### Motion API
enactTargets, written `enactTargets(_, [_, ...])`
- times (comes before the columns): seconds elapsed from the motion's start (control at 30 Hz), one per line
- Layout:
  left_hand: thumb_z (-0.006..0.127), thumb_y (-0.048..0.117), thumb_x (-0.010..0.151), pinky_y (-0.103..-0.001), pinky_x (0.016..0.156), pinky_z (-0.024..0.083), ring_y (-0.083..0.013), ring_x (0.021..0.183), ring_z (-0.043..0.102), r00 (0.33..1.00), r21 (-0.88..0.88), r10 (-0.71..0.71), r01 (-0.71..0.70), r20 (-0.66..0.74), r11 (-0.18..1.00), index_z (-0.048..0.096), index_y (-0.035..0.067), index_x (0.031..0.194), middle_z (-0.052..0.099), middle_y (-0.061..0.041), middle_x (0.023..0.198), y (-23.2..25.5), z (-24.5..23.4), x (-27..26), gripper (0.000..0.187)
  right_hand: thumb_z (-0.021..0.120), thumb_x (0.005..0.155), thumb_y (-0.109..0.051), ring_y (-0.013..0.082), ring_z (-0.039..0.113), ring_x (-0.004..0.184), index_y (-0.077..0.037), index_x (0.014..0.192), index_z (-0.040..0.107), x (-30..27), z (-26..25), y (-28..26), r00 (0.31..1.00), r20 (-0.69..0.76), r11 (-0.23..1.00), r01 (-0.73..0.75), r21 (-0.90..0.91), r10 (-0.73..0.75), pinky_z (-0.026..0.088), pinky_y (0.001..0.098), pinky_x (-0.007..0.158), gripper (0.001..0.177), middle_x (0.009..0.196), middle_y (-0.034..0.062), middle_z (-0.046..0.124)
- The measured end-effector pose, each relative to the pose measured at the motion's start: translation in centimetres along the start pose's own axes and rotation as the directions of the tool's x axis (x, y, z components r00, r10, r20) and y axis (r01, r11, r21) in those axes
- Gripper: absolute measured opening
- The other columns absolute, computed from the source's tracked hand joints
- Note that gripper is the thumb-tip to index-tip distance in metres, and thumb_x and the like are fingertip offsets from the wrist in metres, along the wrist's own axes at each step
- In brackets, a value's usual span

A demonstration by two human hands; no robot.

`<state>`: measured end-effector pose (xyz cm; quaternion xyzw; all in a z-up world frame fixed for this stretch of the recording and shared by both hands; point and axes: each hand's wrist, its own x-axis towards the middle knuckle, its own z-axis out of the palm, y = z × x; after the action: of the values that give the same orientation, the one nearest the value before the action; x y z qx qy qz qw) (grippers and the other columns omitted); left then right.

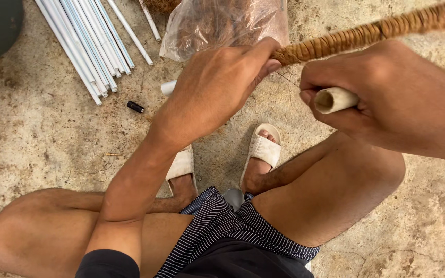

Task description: The person sits on the floor and wraps a fibrous material around a long broom handle. They use a small cylindrical tool to press and secure the fibers as they work along the handle.

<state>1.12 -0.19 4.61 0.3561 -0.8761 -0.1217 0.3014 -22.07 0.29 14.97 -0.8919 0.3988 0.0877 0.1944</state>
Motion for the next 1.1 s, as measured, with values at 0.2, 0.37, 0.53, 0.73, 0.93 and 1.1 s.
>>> enactTargets(0.2, [0.063, 0.027, 0.105, -0.025, 0.034, 0.033, -0.0084, 0.039, 0.043, 0.994, 0.077, 0.099, -0.103, 0.054, 0.992, 0.065, 0.000, 0.108, 0.053, -0.001, 0.056, 2.7, -2.2, 0.1, 0.027, 0.074, 0.082, -0.034, 0.0119, 0.073, 0.065, -0.012, 0.092, 0.074, -1.4, -2.0, 0.1, 0.997, -0.044, 0.960, 0.051, -0.275, -0.066, 0.053, 0.0277, 0.054, 0.025, 0.069, 0.0022, 0.070])
enactTargets(0.37, [0.065, 0.027, 0.105, -0.026, 0.032, 0.036, -0.0090, 0.041, 0.051, 0.987, 0.070, 0.077, -0.088, 0.144, 0.994, 0.064, 0.003, 0.103, 0.056, 0.000, 0.055, 5.5, -4.3, -0.3, 0.025, 0.077, 0.073, -0.044, 0.0105, 0.074, 0.074, -0.014, 0.091, 0.075, -0.9, -3.4, 0.4, 0.970, -0.031, 0.920, 0.218, -0.325, -0.241, 0.057, 0.0289, 0.060, 0.034, 0.071, -0.0005, 0.071])
enactTargets(0.53, [0.068, 0.025, 0.103, -0.030, 0.047, 0.046, -0.0140, 0.055, 0.060, 0.980, 0.041, 0.183, -0.186, 0.072, 0.982, 0.068, 0.005, 0.108, 0.061, -0.003, 0.063, 5.2, -5.7, -0.9, 0.021, 0.075, 0.080, -0.028, 0.0181, 0.075, 0.069, -0.008, 0.095, 0.077, 0.1, -3.4, 1.0, 0.961, -0.038, 0.952, 0.264, -0.155, -0.272, 0.055, 0.0311, 0.055, 0.025, 0.081, 0.0085, 0.075])
enactTargets(0.73, [0.066, 0.014, 0.097, -0.036, 0.072, 0.054, -0.0163, 0.078, 0.067, 0.941, -0.039, 0.339, -0.338, 0.011, 0.940, 0.073, 0.010, 0.110, 0.070, -0.004, 0.081, 1.8, -4.0, -0.6, 0.016, 0.073, 0.084, -0.016, 0.0194, 0.077, 0.077, -0.004, 0.105, 0.074, 1.0, -1.0, 2.3, 0.925, -0.091, 0.927, 0.373, 0.029, -0.369, 0.059, 0.0306, 0.063, 0.025, 0.090, 0.0114, 0.077])
enactTargets(0.93, [0.054, 0.008, 0.105, -0.036, 0.068, 0.052, -0.0150, 0.069, 0.065, 0.942, -0.301, 0.205, -0.121, 0.267, 0.946, 0.073, 0.010, 0.108, 0.070, -0.002, 0.080, -1.7, -1.1, 0.2, 0.019, 0.063, 0.096, -0.018, 0.0155, 0.067, 0.058, -0.007, 0.100, 0.075, 2.8, 2.6, 3.9, 0.985, -0.097, 0.960, 0.163, 0.229, -0.144, 0.053, 0.0276, 0.048, 0.016, 0.075, 0.0072, 0.075])
enactTargets(1.1, [0.050, 0.009, 0.104, -0.036, 0.067, 0.050, -0.0180, 0.068, 0.059, 0.854, -0.530, 0.244, 0.043, 0.460, 0.847, 0.070, 0.010, 0.118, 0.066, -0.002, 0.081, -3.8, 1.6, -0.4, 0.024, 0.060, 0.099, -0.018, 0.0156, 0.057, 0.056, -0.007, 0.096, 0.075, 1.7, 7.0, 4.6, 1.000, -0.018, 0.871, 0.006, 0.491, 0.004, 0.049, 0.0288, 0.046, 0.018, 0.068, 0.0054, 0.066])
